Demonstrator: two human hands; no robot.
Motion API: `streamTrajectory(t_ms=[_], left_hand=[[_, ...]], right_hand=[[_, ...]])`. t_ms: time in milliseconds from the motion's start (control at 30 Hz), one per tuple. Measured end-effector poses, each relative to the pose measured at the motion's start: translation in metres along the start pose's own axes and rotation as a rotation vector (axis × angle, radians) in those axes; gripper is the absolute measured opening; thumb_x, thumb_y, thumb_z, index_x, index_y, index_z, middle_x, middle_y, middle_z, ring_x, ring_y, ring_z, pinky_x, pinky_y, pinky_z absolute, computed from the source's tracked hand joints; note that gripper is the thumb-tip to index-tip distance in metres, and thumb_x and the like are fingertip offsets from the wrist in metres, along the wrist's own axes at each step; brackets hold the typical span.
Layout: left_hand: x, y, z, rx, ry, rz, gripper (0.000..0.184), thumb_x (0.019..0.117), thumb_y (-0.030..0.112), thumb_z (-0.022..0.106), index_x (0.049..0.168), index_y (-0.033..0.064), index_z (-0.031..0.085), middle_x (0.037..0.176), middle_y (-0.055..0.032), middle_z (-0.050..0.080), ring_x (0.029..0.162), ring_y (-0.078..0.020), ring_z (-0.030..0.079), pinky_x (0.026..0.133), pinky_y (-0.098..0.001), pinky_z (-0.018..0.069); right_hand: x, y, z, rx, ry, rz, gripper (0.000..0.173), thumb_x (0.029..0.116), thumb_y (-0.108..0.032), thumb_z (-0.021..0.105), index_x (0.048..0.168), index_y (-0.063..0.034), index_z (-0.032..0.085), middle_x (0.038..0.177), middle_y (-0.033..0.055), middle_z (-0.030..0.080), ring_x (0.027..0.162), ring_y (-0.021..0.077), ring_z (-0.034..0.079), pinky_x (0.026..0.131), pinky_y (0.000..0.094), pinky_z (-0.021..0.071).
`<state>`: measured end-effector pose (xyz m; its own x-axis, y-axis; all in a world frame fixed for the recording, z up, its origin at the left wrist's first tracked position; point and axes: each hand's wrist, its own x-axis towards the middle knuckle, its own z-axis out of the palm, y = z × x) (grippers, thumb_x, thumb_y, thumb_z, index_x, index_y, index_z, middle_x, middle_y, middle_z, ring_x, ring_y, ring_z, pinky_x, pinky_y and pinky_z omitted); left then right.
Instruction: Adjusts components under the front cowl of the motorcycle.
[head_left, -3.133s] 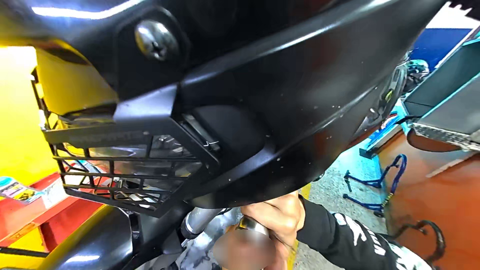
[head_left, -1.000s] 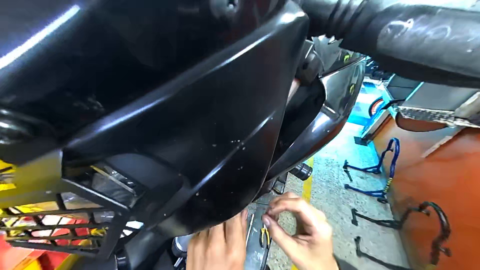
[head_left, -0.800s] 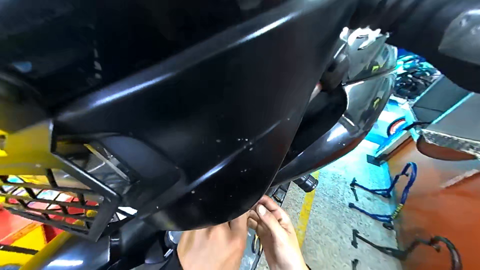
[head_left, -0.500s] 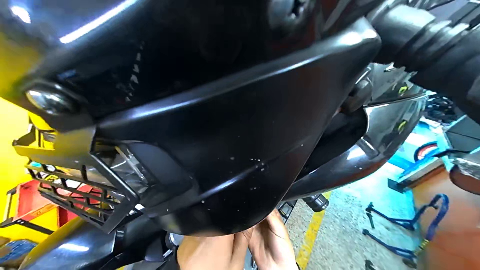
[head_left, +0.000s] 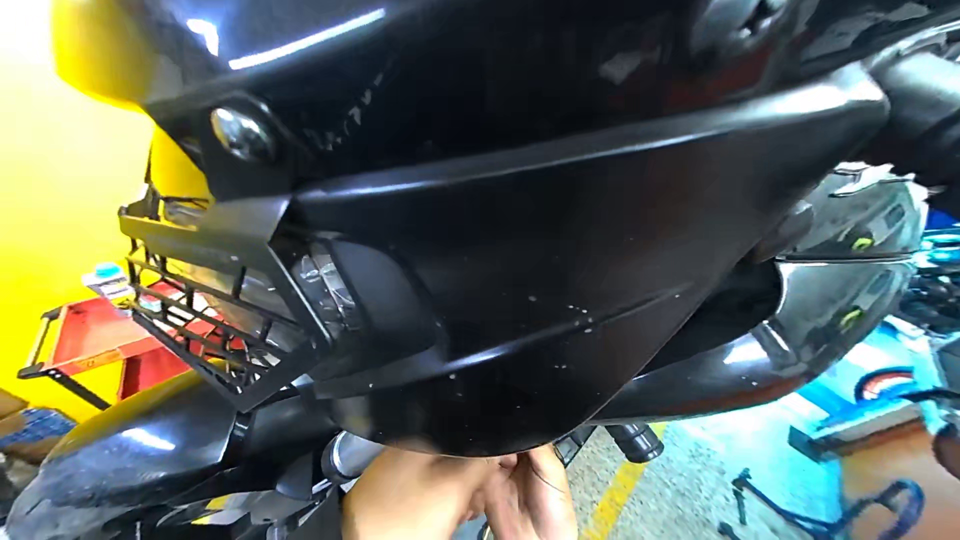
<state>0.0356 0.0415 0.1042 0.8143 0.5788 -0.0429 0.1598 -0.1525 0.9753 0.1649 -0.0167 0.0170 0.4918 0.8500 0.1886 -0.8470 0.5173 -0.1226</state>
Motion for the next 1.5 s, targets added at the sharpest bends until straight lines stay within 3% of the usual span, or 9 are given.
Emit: streamTrajectory(t_ms=[67, 133, 300, 533, 800, 967, 1133, 1333, 1500], left_hand=[[-0.012, 0.002, 0.007, 0.769, 0.304, 0.292, 0.036, 0.1046, 0.041, 0.055, 0.102, 0.0119, 0.076, 0.069, -0.0038, 0.067, 0.055, -0.0181, 0.063, 0.048, -0.0368, 0.0512], [-0.017, -0.006, 0.016, 1.31, 0.566, 0.541, 0.036, 0.105, 0.036, 0.053, 0.101, 0.0081, 0.075, 0.072, -0.0068, 0.068, 0.055, -0.0234, 0.064, 0.043, -0.0378, 0.047], [-0.003, -0.024, 0.008, 1.639, 0.656, 0.761, 0.046, 0.1087, 0.038, 0.042, 0.087, 0.0037, 0.065, 0.059, -0.0071, 0.053, 0.046, -0.0249, 0.053, 0.039, -0.0346, 0.0367], [0.0, -0.009, -0.001, 0.748, 0.239, 0.307, 0.054, 0.1042, 0.053, 0.046, 0.077, 0.0101, 0.065, 0.056, -0.003, 0.053, 0.051, -0.019, 0.056, 0.047, -0.0404, 0.0468], [0.003, -0.005, -0.015, -0.559, -0.278, -0.335, 0.043, 0.1085, 0.046, 0.044, 0.082, 0.014, 0.056, 0.053, 0.0063, 0.034, 0.034, -0.0019, 0.03, 0.031, -0.0174, 0.0284], [-0.013, 0.001, 0.002, 0.913, 0.292, 0.324, 0.039, 0.1058, 0.042, 0.049, 0.104, 0.0133, 0.075, 0.07, -0.0047, 0.067, 0.057, -0.0208, 0.064, 0.048, -0.0406, 0.0521], [-0.002, -0.022, 0.009, 1.54, 0.671, 0.723, 0.049, 0.1066, 0.043, 0.045, 0.083, 0.0057, 0.066, 0.059, -0.0069, 0.055, 0.046, -0.0247, 0.055, 0.038, -0.0355, 0.0387], [0.0, -0.017, 0.0, 0.856, 0.386, 0.446, 0.054, 0.1061, 0.054, 0.041, 0.084, 0.0128, 0.069, 0.059, -0.0011, 0.058, 0.053, -0.0168, 0.06, 0.049, -0.0383, 0.0501], [-0.004, -0.001, -0.003, -0.397, -0.079, -0.269, 0.037, 0.1096, 0.04, 0.043, 0.087, 0.0142, 0.059, 0.055, 0.0068, 0.04, 0.037, -0.0023, 0.032, 0.033, -0.0183, 0.0295]], right_hand=[[0.0, -0.001, 0.003, 0.009, -0.018, 0.015, 0.023, 0.0926, -0.01, 0.073, 0.114, -0.001, 0.071, 0.107, 0.0201, 0.075, 0.1, 0.0287, 0.075, 0.091, 0.0414, 0.0617], [0.0, 0.0, 0.007, 0.002, 0.017, 0.001, 0.019, 0.0927, -0.011, 0.073, 0.11, -0.0023, 0.071, 0.104, 0.019, 0.075, 0.099, 0.0276, 0.075, 0.092, 0.041, 0.0611], [0.001, 0.005, 0.012, -0.031, 0.144, -0.033, 0.013, 0.0889, -0.011, 0.076, 0.099, -0.0026, 0.074, 0.095, 0.0188, 0.077, 0.089, 0.0256, 0.078, 0.081, 0.0377, 0.0649], [0.001, 0.004, 0.016, -0.009, 0.084, -0.011, 0.021, 0.0874, -0.011, 0.078, 0.104, -0.0002, 0.07, 0.097, 0.018, 0.075, 0.092, 0.025, 0.076, 0.083, 0.0384, 0.0636], [0.0, -0.001, -0.001, -0.087, -0.025, -0.015, 0.029, 0.0977, -0.018, 0.068, 0.121, -0.0011, 0.066, 0.108, 0.0187, 0.072, 0.099, 0.0261, 0.073, 0.091, 0.0408, 0.0597], [0.002, 0.002, 0.001, -0.023, 0.008, -0.059, 0.023, 0.092, -0.012, 0.074, 0.112, -0.0004, 0.07, 0.103, 0.0176, 0.075, 0.097, 0.0242, 0.075, 0.091, 0.039, 0.061], [0.002, 0.003, 0.0, -0.005, 0.02, -0.06, 0.028, 0.0913, -0.012, 0.075, 0.116, -0.0008, 0.066, 0.105, 0.0184, 0.073, 0.099, 0.0252, 0.074, 0.092, 0.0401, 0.0605], [0.002, 0.009, 0.005, -0.103, 0.065, -0.127, 0.023, 0.0959, -0.015, 0.07, 0.113, -0.0009, 0.067, 0.1, 0.0174, 0.073, 0.092, 0.0233, 0.075, 0.086, 0.0387, 0.0622], [0.003, 0.01, -0.002, -0.099, 0.08, -0.149, 0.03, 0.0915, -0.019, 0.077, 0.114, -0.0023, 0.068, 0.102, 0.0173, 0.073, 0.093, 0.0236, 0.074, 0.085, 0.0403, 0.0623]])
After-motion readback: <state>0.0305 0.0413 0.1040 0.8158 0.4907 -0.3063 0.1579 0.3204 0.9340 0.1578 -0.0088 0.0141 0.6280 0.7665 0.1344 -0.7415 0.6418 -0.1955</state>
